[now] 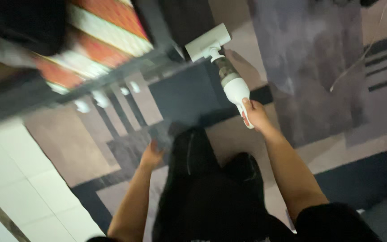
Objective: The person vacuums a dark patterned rug using a handheld vacuum, moving it back and forth across different sections of the rug while kneeling. They then disassemble the vacuum and place the components into a cardboard box.
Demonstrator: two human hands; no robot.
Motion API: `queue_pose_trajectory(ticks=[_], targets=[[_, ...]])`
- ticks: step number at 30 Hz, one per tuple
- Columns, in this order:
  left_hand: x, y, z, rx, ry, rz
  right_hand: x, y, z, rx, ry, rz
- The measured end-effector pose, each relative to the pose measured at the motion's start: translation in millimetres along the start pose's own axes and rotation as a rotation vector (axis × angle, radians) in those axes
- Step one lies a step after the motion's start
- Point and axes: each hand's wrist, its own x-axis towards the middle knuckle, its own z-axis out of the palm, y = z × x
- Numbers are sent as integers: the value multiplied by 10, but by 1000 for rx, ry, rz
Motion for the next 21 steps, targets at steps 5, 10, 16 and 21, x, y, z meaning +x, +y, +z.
queue_pose_trajectory(ticks=[5,10,16,21], targets=[[-583,-386,-827,-93,-14,-355,338,-870,584,6,7,-42],[-686,-384,-1093,-255,129,-550,800,-1250,878,-10,20,-30],[-739,30,-593,-555,246,-301,1364,-1279,754,-76,10,-108],[-1556,380,291,-761,398,-544,1568,-1255,520,-126,-73,-129]])
